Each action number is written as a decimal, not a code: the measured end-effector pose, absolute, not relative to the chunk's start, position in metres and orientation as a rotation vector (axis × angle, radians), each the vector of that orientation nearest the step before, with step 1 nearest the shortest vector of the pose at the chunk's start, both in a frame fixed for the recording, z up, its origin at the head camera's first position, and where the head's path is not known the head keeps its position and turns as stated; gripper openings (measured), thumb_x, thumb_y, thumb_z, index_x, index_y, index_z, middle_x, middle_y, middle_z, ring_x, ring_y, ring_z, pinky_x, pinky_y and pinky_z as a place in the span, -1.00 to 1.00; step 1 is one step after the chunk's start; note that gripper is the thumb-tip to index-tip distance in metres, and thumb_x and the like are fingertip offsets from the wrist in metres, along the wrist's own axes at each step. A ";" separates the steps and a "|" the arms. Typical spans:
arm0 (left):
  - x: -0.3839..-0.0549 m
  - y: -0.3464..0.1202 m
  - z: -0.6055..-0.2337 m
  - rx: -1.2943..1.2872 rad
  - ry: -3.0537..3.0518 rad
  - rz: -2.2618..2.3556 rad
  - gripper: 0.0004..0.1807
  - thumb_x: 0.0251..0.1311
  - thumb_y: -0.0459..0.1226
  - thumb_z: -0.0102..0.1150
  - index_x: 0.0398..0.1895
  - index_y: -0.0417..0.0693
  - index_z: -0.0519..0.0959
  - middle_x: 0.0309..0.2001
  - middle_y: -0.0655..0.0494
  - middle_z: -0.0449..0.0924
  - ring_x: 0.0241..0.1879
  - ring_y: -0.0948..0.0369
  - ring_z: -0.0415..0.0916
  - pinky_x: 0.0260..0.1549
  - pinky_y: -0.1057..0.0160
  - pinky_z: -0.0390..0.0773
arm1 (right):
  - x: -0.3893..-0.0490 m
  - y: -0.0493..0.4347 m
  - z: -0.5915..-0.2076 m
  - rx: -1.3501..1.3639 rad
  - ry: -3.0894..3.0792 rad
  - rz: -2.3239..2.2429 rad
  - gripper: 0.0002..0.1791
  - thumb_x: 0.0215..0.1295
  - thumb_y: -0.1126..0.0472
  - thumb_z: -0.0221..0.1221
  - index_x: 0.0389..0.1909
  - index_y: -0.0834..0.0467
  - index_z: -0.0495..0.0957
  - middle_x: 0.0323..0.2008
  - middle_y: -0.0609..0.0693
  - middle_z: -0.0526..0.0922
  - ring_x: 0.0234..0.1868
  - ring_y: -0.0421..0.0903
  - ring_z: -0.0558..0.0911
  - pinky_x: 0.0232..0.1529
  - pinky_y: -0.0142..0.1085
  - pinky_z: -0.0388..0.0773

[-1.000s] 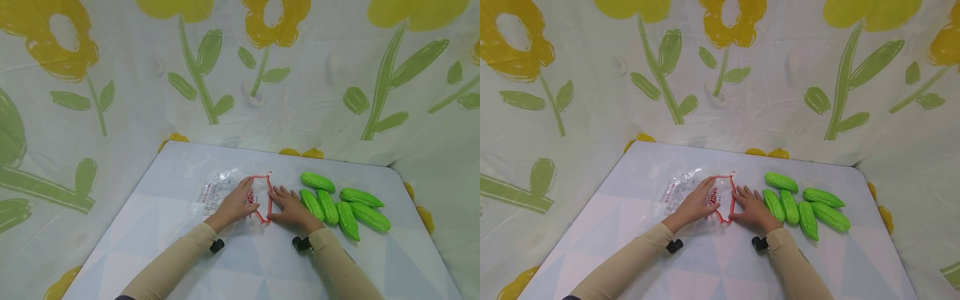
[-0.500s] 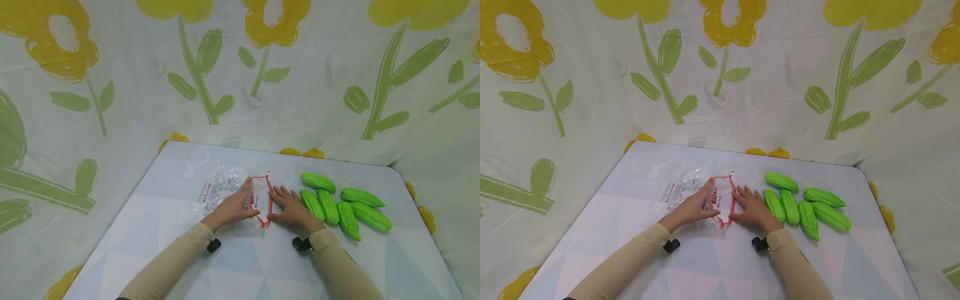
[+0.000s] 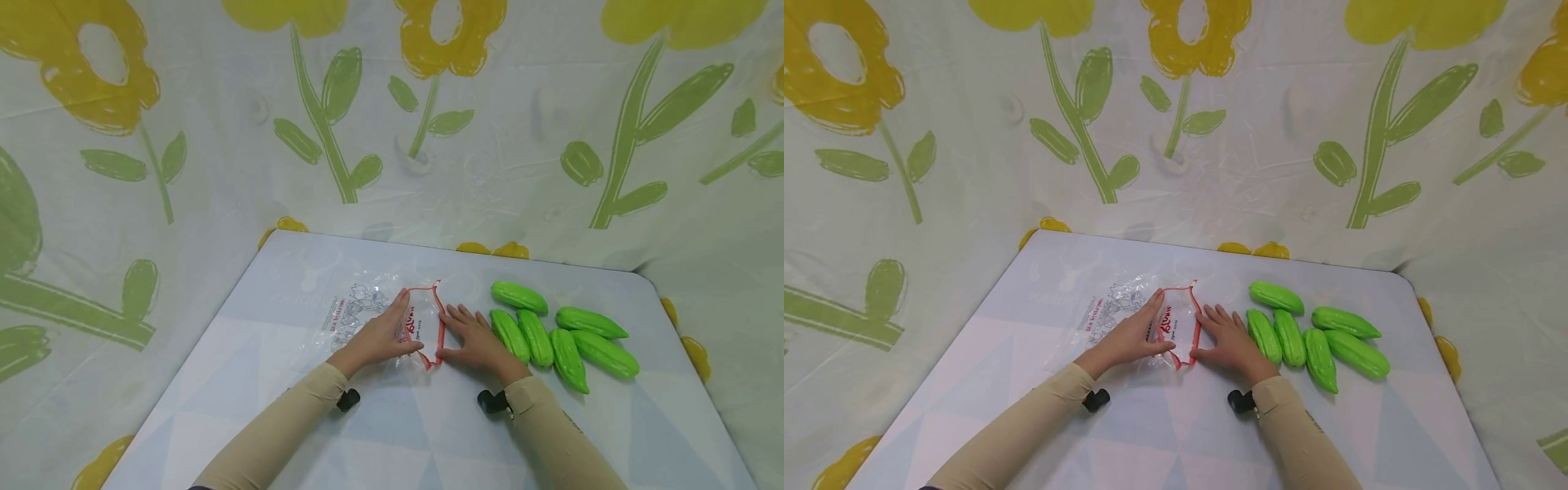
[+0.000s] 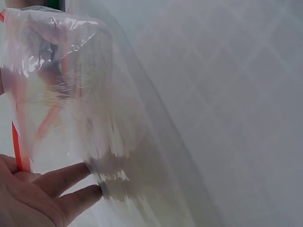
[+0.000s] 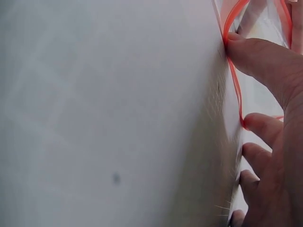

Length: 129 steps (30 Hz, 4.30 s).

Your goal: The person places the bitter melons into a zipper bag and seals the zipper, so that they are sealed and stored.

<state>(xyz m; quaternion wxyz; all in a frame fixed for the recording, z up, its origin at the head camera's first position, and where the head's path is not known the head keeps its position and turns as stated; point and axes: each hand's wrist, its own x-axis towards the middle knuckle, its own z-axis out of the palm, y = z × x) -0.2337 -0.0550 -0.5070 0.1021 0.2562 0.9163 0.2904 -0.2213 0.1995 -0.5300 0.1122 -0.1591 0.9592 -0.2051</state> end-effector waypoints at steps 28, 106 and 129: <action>-0.236 -0.055 -0.508 0.762 2.703 0.842 0.27 0.14 0.22 0.37 0.67 0.00 -0.23 0.66 0.09 -0.27 0.51 -0.06 0.13 0.43 0.02 0.26 | -0.220 0.203 -0.527 -0.477 2.794 -0.748 -0.06 0.21 -0.23 0.37 0.57 -0.11 0.22 0.57 0.10 0.18 0.61 0.19 -0.06 0.54 0.18 -0.26; -0.235 -0.053 -0.507 0.766 2.689 0.856 0.27 0.14 0.19 0.39 0.67 -0.08 -0.22 0.66 0.08 -0.30 0.51 -0.07 0.14 0.43 0.00 0.25 | -0.165 0.298 -0.485 -0.383 3.134 -0.737 -0.37 0.27 0.16 0.39 0.34 0.24 0.50 0.24 0.33 0.53 0.26 0.39 0.46 0.21 0.29 0.41; -0.234 -0.054 -0.508 0.753 2.691 0.847 0.27 0.13 0.21 0.38 0.67 -0.04 -0.22 0.66 0.19 -0.33 0.50 -0.03 0.18 0.42 0.03 0.27 | -0.180 0.273 -0.490 -0.478 3.121 -0.575 -0.38 0.26 0.14 0.40 0.29 0.32 0.53 0.23 0.34 0.54 0.22 0.37 0.51 0.18 0.24 0.46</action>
